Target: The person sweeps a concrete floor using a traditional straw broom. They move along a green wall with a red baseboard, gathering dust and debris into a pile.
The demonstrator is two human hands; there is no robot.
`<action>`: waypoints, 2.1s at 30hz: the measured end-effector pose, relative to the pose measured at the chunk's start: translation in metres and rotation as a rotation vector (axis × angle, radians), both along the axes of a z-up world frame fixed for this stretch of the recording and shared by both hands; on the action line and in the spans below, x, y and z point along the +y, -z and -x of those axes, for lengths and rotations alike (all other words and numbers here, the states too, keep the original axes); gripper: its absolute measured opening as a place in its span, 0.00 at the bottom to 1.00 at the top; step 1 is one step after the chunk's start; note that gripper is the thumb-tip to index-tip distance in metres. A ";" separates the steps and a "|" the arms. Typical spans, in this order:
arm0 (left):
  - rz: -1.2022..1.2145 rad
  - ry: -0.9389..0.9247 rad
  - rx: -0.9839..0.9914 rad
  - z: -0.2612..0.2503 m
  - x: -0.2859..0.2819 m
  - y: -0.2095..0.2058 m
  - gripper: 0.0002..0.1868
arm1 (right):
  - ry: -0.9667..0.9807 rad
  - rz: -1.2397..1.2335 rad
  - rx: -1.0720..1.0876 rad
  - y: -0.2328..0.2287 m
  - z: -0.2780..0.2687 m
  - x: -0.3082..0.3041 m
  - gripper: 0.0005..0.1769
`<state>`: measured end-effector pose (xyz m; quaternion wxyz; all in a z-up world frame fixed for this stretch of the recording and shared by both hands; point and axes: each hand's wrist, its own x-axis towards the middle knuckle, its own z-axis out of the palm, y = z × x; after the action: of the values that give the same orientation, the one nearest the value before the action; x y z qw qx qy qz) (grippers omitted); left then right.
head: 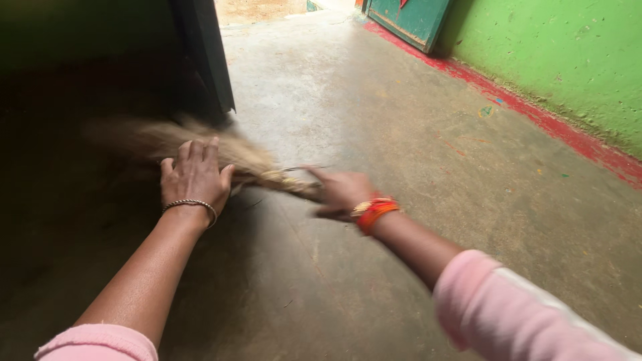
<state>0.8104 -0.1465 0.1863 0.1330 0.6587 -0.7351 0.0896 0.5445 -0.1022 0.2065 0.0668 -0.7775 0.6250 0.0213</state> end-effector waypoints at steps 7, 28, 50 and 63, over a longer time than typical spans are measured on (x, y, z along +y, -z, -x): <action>-0.351 -0.304 0.061 -0.041 -0.002 0.021 0.39 | 0.138 -0.122 -0.048 0.065 -0.017 0.058 0.28; -0.297 -0.611 0.327 -0.116 0.018 -0.026 0.41 | -0.178 0.014 0.246 -0.047 -0.119 -0.085 0.20; -0.261 -0.784 -0.103 -0.215 0.057 -0.016 0.39 | -0.119 0.304 -0.122 0.099 -0.184 -0.121 0.13; -0.282 -0.540 -0.160 -0.175 -0.027 -0.064 0.32 | -0.490 0.102 -0.380 -0.110 -0.193 -0.125 0.30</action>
<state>0.9856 -0.1730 0.2502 -0.0466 0.8330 -0.5469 0.0702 0.7375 -0.2274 0.3163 0.1363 -0.8974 0.3955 -0.1404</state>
